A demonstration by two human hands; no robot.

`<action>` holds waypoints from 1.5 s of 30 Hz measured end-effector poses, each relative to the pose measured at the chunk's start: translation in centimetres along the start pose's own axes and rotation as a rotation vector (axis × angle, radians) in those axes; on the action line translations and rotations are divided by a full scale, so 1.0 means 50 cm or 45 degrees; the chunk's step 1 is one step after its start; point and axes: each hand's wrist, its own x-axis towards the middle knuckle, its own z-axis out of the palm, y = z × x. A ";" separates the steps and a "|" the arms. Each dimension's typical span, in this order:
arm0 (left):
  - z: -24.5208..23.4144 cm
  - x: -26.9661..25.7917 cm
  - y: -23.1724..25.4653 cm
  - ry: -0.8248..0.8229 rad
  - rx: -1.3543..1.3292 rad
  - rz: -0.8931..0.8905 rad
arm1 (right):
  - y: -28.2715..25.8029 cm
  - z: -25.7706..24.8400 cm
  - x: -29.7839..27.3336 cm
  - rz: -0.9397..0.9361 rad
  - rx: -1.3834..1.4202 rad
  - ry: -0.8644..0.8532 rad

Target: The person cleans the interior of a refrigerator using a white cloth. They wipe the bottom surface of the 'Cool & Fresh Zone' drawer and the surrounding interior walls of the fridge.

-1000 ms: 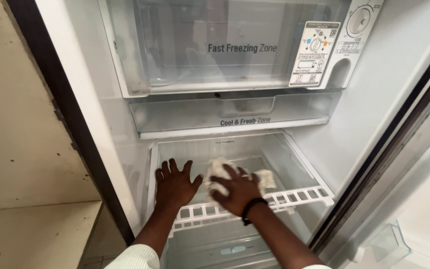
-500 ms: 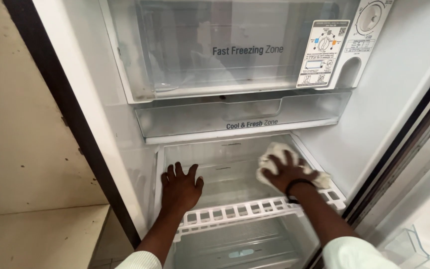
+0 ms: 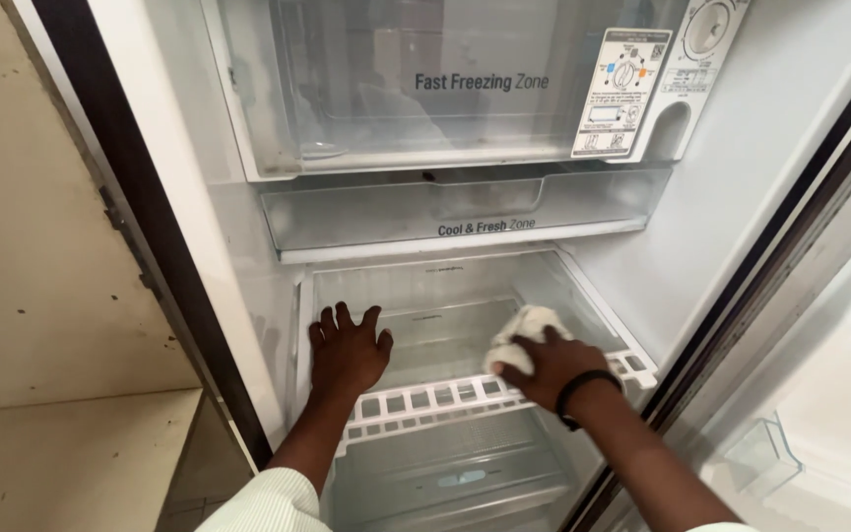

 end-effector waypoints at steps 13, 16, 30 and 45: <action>0.028 0.013 -0.024 0.216 -0.005 0.080 | -0.204 0.067 -0.060 -0.661 0.325 0.388; 0.016 0.014 -0.020 0.184 -0.039 0.072 | -0.113 0.098 -0.017 -0.583 0.328 0.487; 0.010 -0.001 -0.016 0.210 -0.097 0.048 | 0.110 0.192 0.024 -0.251 0.314 1.056; 0.019 0.002 -0.014 0.115 -0.056 0.019 | -0.191 0.084 0.134 -0.845 0.403 0.552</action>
